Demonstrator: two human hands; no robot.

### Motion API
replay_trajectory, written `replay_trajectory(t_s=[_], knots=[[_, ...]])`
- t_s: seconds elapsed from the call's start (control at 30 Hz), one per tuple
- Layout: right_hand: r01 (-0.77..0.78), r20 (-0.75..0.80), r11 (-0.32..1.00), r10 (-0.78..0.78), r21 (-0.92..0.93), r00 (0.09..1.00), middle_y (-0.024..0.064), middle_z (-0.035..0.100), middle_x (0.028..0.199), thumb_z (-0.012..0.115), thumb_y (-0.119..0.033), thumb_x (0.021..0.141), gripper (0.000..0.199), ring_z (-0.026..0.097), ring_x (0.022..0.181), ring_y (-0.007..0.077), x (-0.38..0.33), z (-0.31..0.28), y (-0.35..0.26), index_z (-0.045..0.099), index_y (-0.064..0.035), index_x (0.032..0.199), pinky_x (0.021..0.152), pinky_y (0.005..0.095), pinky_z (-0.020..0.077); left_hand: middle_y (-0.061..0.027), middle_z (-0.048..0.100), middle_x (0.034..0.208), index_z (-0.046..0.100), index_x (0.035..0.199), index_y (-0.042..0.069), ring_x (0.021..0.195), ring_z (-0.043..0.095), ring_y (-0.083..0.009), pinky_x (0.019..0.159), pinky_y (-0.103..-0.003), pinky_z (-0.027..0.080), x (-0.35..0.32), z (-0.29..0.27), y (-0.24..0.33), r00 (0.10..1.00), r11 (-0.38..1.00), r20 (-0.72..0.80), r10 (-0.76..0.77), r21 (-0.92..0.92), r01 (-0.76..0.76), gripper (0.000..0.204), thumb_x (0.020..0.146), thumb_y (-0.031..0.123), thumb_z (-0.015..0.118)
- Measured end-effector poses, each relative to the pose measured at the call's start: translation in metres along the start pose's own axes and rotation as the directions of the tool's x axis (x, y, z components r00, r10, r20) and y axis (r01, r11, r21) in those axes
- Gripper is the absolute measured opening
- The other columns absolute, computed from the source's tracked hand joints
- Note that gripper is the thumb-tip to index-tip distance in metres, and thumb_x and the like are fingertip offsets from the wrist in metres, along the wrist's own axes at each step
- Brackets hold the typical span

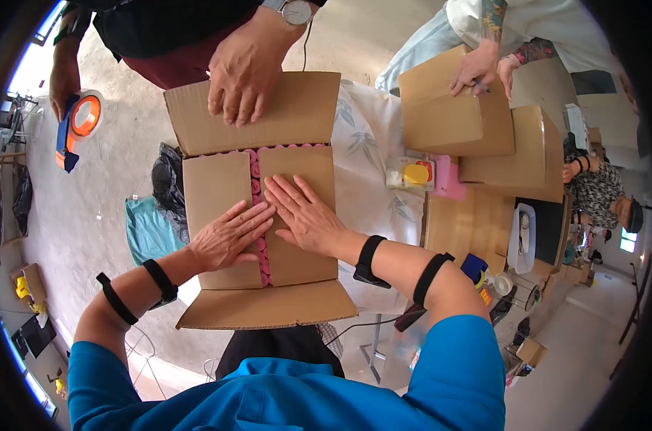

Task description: Packing small pink cylindrical items into a cardboard box and sealing it with a tape dispenser.

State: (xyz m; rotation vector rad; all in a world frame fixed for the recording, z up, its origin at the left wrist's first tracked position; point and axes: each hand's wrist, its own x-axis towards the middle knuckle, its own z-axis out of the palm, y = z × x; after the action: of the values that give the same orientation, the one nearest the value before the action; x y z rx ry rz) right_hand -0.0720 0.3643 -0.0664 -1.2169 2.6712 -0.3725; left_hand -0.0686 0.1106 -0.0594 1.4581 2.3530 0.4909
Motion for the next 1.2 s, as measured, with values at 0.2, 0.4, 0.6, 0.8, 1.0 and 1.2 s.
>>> replay_trajectory(t_s=[0.2,0.4,0.6,0.8,1.0,1.2], knots=[[0.011,-0.101,0.997,-0.003,0.081,0.995,0.0196,0.031,0.154,0.063,-0.024,0.089,0.063,0.025,0.146,0.0320,-0.009,-0.009,0.010,0.041,0.0037,0.142,0.119,0.0468,0.0209,-0.0104,0.021,0.161,0.031,0.150,0.004,0.149,0.017,-0.0224,0.122,-0.042,0.013,0.014,0.011,0.010,0.999,0.996,-0.011,-0.035,0.083,0.036,0.067,0.096,0.039,0.049],[-0.220,-0.740,0.918,0.396,0.329,0.544,0.0183,0.063,0.123,0.051,-0.021,0.099,0.032,0.061,0.110,0.0321,0.020,-0.126,0.094,0.062,-0.0006,0.121,0.093,0.0372,0.0482,-0.0083,0.022,0.161,0.029,0.151,0.006,0.149,0.017,-0.0212,0.122,-0.041,0.012,0.011,0.004,0.011,0.998,0.993,0.012,-0.068,0.099,0.066,0.061,0.100,0.036,0.043],[-0.560,0.402,0.756,0.422,0.338,0.813,0.0214,0.069,0.103,0.039,-0.042,0.102,0.050,0.065,0.097,0.0314,0.091,-0.146,0.100,0.064,-0.0011,0.117,0.085,0.0384,0.0497,-0.0083,0.024,0.160,0.032,0.149,0.005,0.149,0.019,-0.0214,0.122,-0.040,0.015,0.014,0.005,0.007,0.998,0.996,-0.057,-0.020,0.084,0.025,0.059,0.099,0.034,0.046],[-0.055,-0.149,0.913,0.125,0.404,0.981,0.0216,0.054,0.131,0.057,-0.018,0.090,0.040,0.049,0.124,0.0373,0.017,-0.053,0.033,0.053,-0.0022,0.127,0.101,0.0417,0.0429,-0.0107,0.044,0.149,0.041,0.145,0.006,0.130,0.048,-0.0253,0.113,-0.040,0.033,0.002,0.016,0.007,0.993,0.993,-0.010,-0.118,0.026,0.118,0.057,0.096,0.034,0.052],[0.109,-0.117,0.993,-0.114,-0.043,0.987,0.0134,0.038,0.149,0.058,-0.027,0.093,0.047,0.028,0.144,0.0268,0.011,0.001,0.036,0.050,-0.0087,0.134,0.119,0.0457,0.0190,-0.0076,0.041,0.152,0.040,0.146,0.010,0.128,0.053,-0.0217,0.105,-0.033,0.045,0.006,0.026,0.002,0.947,0.921,-0.129,0.296,0.301,-0.247,0.059,0.092,0.032,0.051],[0.110,-0.092,0.993,-0.114,-0.046,0.989,0.0117,0.036,0.151,0.057,-0.025,0.093,0.046,0.025,0.145,0.0252,0.023,-0.006,0.035,0.049,-0.0098,0.136,0.121,0.0468,0.0158,-0.0083,0.032,0.157,0.030,0.152,0.012,0.148,0.022,-0.0282,0.120,-0.048,0.017,-0.009,-0.033,0.001,0.960,0.987,-0.275,-0.045,-0.160,0.001,0.060,0.095,0.018,0.045]])
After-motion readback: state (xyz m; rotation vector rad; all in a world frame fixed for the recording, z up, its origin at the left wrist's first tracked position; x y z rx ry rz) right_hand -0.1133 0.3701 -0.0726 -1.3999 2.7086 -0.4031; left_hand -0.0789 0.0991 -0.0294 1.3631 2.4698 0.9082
